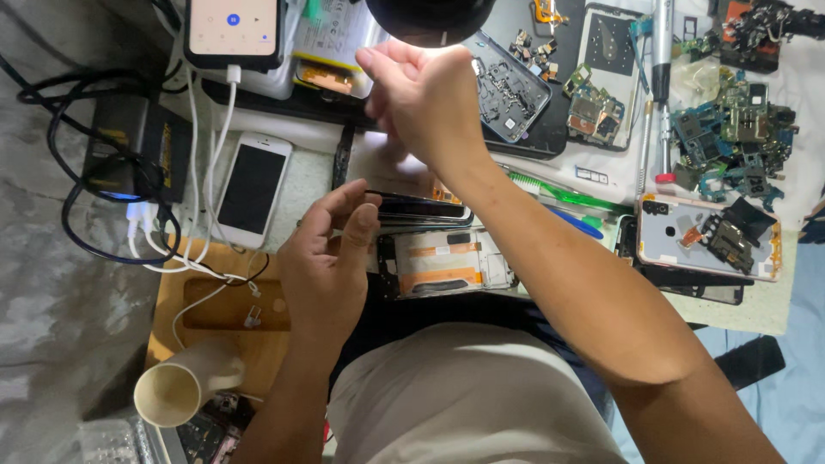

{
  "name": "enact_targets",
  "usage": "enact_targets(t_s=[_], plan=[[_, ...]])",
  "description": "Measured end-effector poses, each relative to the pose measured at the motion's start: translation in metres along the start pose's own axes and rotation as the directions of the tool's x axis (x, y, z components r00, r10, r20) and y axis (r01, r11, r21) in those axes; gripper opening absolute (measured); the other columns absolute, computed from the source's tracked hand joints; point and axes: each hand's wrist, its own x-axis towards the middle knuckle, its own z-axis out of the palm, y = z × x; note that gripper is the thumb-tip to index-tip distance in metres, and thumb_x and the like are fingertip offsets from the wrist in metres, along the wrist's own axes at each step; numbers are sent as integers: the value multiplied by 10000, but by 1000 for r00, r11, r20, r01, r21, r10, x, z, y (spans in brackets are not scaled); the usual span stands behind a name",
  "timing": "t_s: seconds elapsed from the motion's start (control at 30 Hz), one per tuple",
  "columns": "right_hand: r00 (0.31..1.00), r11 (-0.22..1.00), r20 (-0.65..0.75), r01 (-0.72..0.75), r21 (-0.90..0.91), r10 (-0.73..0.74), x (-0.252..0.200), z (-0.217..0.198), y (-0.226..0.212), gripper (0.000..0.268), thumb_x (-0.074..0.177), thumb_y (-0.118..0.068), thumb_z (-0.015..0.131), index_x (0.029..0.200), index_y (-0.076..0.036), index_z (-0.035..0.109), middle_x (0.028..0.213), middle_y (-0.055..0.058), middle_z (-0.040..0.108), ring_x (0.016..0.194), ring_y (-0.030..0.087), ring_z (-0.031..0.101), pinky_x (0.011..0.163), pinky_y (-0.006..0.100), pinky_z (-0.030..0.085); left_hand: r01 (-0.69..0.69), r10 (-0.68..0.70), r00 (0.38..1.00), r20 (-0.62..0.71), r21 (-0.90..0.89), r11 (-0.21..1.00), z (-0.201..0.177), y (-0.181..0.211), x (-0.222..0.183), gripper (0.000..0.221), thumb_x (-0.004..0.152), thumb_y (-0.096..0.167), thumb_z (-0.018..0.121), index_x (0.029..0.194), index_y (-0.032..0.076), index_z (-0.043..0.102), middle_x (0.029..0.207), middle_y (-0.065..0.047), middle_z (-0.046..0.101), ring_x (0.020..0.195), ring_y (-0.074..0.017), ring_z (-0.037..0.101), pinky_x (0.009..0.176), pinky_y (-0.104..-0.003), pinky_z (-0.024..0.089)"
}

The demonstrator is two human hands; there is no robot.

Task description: The person disassembles a smartphone, removes the battery, and handles the motherboard and other internal components. They use pliers and a marker to work on the parts, then place the components back into the phone casing.

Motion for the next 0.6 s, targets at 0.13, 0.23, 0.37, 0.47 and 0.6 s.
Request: enact_targets(t_s=[0.13, 0.23, 0.37, 0.47, 0.6], plan=[[988, 986, 63, 146, -85, -141, -15, -18, 3, 234, 983, -222, 700, 947, -9, 787, 621, 11, 699, 487, 50, 622, 444, 209, 474, -128, 112, 989, 91, 185, 974, -1, 3, -6, 307, 963, 237, 749, 1205, 51, 714, 1072, -48, 775, 912, -100, 743, 787, -247, 609], [975, 965, 190, 153, -214, -112, -48, -55, -2, 194, 1020, -184, 640, 1012, -29, 758, 636, -7, 688, 482, 38, 618, 461, 197, 481, -264, 193, 945, 264, 267, 927, -3, 6, -10, 274, 893, 231, 811, 1123, 98, 742, 1048, -47, 758, 872, -129, 750, 738, -267, 616], [978, 984, 208, 53, -172, -16, -98, -105, -4, 116, 1014, -76, 660, 985, 21, 717, 737, 39, 691, 565, 55, 587, 496, 220, 470, -605, 411, 763, 499, 328, 725, -4, 6, -15, 347, 791, 282, 884, 1053, 111, 733, 1047, -49, 729, 959, -218, 692, 808, -341, 577], [977, 957, 114, -145, -251, 179, -136, -131, 6, 126, 972, -89, 654, 973, 13, 728, 749, 28, 715, 567, 46, 601, 500, 204, 479, -717, 467, 681, 564, 386, 581, 3, 1, -24, 381, 718, 274, 858, 1032, 95, 740, 1028, -54, 698, 979, -256, 637, 865, -399, 534], [967, 858, 53, -196, -475, 251, -178, -138, 27, 153, 905, -149, 718, 954, -17, 778, 678, 23, 747, 547, 53, 661, 492, 212, 526, -760, 485, 644, 592, 422, 494, 12, -13, -28, 201, 798, 168, 844, 942, 122, 712, 958, -9, 659, 930, -215, 613, 806, -388, 495]])
